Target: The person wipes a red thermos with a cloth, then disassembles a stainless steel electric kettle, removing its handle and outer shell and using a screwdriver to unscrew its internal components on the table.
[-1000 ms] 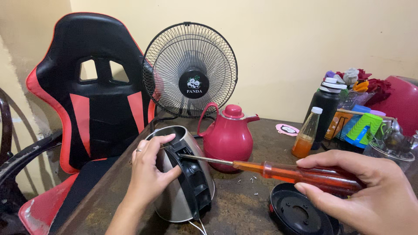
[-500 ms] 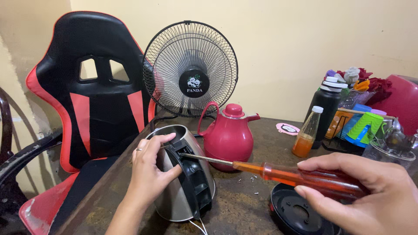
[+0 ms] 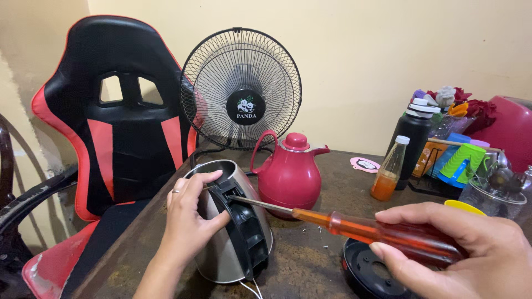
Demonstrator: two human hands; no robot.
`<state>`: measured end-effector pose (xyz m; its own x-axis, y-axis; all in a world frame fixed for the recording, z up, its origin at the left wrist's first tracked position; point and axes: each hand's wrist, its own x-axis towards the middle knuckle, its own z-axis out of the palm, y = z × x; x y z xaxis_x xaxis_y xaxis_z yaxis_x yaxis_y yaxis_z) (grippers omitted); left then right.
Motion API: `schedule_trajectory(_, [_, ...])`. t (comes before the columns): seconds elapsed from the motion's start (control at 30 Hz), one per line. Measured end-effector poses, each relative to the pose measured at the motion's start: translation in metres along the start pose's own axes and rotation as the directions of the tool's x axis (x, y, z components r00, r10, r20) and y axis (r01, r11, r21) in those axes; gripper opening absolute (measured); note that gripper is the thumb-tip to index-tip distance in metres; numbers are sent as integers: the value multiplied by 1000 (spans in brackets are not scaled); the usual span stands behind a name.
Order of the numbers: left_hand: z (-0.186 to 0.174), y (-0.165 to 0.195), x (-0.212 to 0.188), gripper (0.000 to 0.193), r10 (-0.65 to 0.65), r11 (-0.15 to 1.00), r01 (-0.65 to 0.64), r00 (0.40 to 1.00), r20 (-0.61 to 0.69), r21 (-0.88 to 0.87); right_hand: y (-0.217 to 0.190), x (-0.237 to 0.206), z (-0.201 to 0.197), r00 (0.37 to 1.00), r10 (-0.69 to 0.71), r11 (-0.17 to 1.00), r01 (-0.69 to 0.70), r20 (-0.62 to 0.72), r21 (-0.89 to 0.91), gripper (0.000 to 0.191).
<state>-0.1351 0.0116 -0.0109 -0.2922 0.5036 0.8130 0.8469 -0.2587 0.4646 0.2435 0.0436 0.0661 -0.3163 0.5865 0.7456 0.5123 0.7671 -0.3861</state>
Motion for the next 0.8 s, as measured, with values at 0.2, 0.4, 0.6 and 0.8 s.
schedule_trajectory(0.2, [1,-2,-1,70,27,1000,-27,1000,-12,-3,1,-4,4,997,71,997,-71,-11,16,39])
schedule_trajectory(0.4, [1,-3,-1,70,37,999,-37,999,-18,0,2,-9,6,995,100,994,-101,-22,-46,36])
schedule_trajectory(0.6, [1,-1,-1,69,5,1000,-5,1000,-4,5,1,-9,2,1000,-14,987,11,-17,-158,35])
schedule_trajectory(0.8, [0,-1,-1,70,44,999,-44,999,-10,-3,-16,1,-6,991,-135,966,135,15,-219,40])
